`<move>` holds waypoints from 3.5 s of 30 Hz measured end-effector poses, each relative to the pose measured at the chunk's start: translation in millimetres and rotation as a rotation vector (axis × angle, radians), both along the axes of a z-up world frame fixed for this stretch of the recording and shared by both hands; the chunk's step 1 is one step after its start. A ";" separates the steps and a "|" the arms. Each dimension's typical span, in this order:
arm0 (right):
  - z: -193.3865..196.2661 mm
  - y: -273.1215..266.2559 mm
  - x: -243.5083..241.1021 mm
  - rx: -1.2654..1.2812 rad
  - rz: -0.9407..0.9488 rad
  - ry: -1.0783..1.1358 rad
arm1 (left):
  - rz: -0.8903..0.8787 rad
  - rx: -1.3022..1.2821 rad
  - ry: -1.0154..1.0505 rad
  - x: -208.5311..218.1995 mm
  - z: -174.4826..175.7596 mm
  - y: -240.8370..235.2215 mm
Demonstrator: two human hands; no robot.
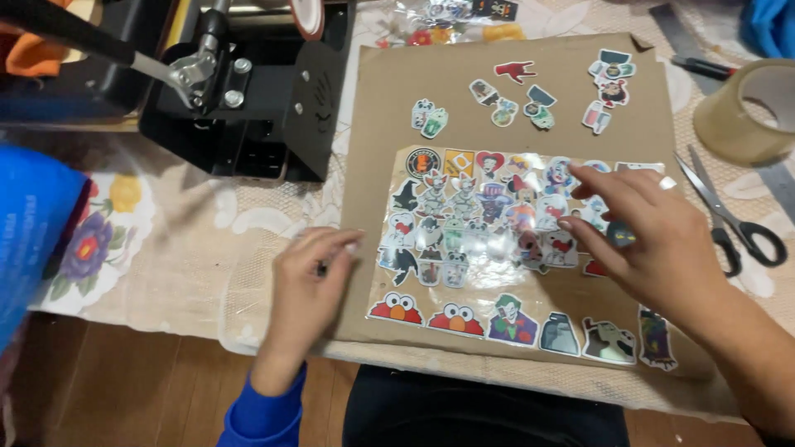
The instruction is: The person is arranging and sticking various stickers onto a cardboard sheet, using scissors to trim and tape to secure some items.
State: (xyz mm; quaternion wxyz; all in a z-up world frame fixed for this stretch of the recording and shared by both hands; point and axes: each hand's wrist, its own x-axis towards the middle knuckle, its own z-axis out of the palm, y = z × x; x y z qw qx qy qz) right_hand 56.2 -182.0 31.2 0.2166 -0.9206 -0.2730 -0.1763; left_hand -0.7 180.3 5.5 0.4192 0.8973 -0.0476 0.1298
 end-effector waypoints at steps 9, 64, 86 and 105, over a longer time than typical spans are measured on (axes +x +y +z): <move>11.1 3.5 11.3 -0.026 -0.094 0.175 | 0.013 0.299 0.015 2.1 -5.0 54.9; -42.7 -81.2 61.8 1.097 -0.411 0.135 | -0.336 0.501 0.056 238.8 -14.6 -68.5; 3.2 -29.3 -30.4 -0.019 0.502 -0.653 | -0.947 -0.009 -0.756 45.9 55.0 -124.4; -47.5 -2.7 -11.2 0.352 0.373 -0.774 | -0.887 0.212 -1.073 46.1 56.3 -130.1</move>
